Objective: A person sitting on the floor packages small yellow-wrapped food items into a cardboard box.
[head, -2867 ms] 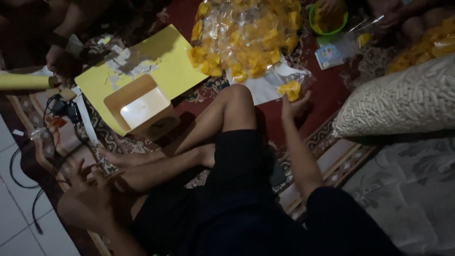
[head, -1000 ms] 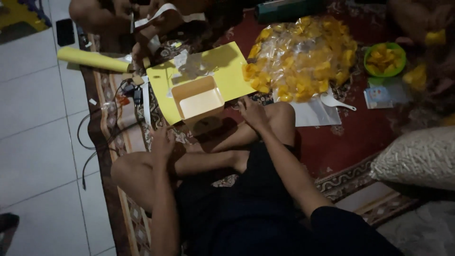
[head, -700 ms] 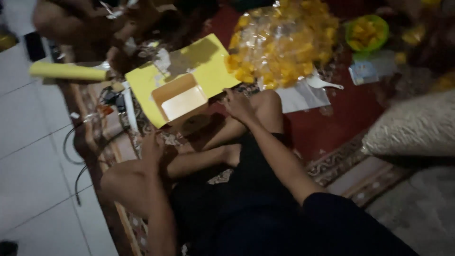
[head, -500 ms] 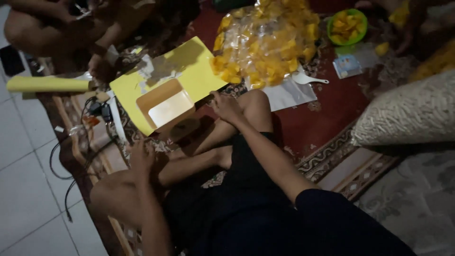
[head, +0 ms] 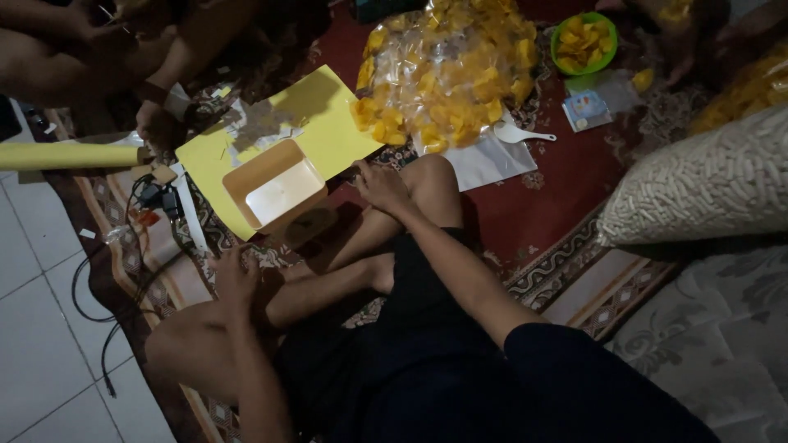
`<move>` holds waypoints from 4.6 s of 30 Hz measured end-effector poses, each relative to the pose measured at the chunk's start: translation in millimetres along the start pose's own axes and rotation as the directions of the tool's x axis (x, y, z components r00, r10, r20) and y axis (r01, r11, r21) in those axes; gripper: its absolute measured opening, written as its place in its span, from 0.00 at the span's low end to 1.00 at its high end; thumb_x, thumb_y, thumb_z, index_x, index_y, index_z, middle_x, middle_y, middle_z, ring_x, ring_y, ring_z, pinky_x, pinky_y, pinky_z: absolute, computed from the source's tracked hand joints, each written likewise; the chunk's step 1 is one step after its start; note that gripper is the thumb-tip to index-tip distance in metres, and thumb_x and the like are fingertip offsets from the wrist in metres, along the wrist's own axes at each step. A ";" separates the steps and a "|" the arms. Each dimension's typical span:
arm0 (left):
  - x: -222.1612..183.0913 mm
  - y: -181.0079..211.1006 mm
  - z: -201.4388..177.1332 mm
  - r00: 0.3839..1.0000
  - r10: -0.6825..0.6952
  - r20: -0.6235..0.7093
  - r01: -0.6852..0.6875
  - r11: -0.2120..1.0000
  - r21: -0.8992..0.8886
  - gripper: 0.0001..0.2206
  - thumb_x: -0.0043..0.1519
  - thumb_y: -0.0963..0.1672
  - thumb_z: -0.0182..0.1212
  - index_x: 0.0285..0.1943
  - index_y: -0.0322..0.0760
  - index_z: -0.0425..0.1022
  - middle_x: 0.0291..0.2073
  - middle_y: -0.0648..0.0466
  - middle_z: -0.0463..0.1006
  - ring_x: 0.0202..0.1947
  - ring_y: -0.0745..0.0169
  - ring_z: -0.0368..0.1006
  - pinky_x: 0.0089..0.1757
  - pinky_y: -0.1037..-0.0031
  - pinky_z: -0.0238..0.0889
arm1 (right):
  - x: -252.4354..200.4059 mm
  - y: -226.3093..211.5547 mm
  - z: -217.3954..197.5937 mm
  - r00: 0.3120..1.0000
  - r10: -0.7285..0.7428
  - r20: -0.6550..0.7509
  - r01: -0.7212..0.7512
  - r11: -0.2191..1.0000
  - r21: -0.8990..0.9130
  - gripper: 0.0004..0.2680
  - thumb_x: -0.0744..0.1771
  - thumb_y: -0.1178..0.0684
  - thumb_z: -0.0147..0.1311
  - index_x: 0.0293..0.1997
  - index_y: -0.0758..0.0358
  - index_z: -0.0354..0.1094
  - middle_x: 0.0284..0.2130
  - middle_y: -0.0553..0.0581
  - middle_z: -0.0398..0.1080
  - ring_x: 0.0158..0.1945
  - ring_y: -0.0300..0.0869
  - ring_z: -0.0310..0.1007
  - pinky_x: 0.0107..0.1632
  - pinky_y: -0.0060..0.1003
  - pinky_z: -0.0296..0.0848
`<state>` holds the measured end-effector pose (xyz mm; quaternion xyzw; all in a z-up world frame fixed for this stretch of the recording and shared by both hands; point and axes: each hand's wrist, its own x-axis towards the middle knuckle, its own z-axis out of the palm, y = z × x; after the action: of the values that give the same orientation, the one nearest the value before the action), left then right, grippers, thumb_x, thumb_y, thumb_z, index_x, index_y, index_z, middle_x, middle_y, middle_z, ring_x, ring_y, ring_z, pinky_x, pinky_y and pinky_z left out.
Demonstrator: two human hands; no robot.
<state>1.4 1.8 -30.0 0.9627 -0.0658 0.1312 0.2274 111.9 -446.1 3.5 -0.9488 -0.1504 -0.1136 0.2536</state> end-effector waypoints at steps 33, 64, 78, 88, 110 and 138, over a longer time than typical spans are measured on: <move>8.1 25.7 0.2 0.901 -0.277 0.334 0.273 0.960 0.059 0.24 0.83 0.51 0.53 0.86 0.42 0.72 0.70 0.38 0.87 0.70 0.32 0.83 0.74 0.36 0.59 | -0.6 -10.5 -18.8 0.981 -0.041 0.188 0.030 0.998 0.062 0.11 0.78 0.48 0.55 0.62 0.61 0.81 0.48 0.71 0.86 0.55 0.68 0.87 0.58 0.60 0.84; 11.0 23.9 -7.7 0.888 -0.271 0.371 0.236 0.962 0.137 0.22 0.84 0.53 0.53 0.81 0.47 0.82 0.67 0.49 0.89 0.70 0.48 0.83 0.74 0.42 0.59 | -1.8 0.0 -3.1 0.993 -0.003 0.122 -0.008 0.996 0.084 0.13 0.76 0.46 0.50 0.58 0.64 0.79 0.33 0.73 0.82 0.39 0.67 0.86 0.45 0.59 0.81; 7.6 13.5 1.9 0.911 -0.243 0.332 0.180 0.961 0.210 0.20 0.85 0.52 0.56 0.80 0.48 0.83 0.62 0.48 0.91 0.67 0.49 0.85 0.72 0.43 0.63 | -2.3 -8.9 -21.5 0.999 -0.026 0.034 0.020 0.986 0.167 0.12 0.79 0.50 0.48 0.63 0.60 0.81 0.37 0.70 0.83 0.44 0.65 0.88 0.53 0.57 0.85; -5.0 11.0 3.5 0.956 -0.158 0.249 0.137 0.986 0.099 0.19 0.84 0.51 0.59 0.75 0.37 0.85 0.62 0.34 0.89 0.69 0.28 0.82 0.70 0.27 0.63 | -124.9 129.3 -93.1 0.748 0.356 -0.560 -0.284 0.935 0.214 0.10 0.79 0.58 0.55 0.70 0.69 0.78 0.53 0.82 0.84 0.57 0.62 0.88 0.66 0.51 0.80; -7.8 88.1 -59.0 0.952 -0.170 -0.253 0.132 0.978 -0.160 0.20 0.84 0.40 0.59 0.85 0.28 0.77 0.71 0.33 0.81 0.71 0.31 0.76 0.68 0.48 0.68 | -173.4 493.3 -191.9 0.648 0.716 -0.259 -0.666 0.698 0.262 0.07 0.71 0.51 0.64 0.52 0.50 0.89 0.51 0.55 0.87 0.54 0.52 0.85 0.54 0.48 0.81; 126.5 216.2 -146.9 0.976 0.173 0.130 -0.002 0.606 -0.795 0.29 0.81 0.49 0.69 0.88 0.40 0.62 0.80 0.41 0.76 0.76 0.44 0.82 0.70 0.57 0.81 | 78.8 -111.4 -123.9 0.965 -0.251 0.074 0.018 0.345 0.938 0.25 0.81 0.41 0.60 0.91 0.54 0.55 0.77 0.56 0.69 0.81 0.44 0.69 0.77 0.39 0.75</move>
<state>49.5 -131.8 223.3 0.7669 -0.1856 0.0055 0.6143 129.6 -400.0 181.1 -0.6274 -0.2913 0.0694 0.7188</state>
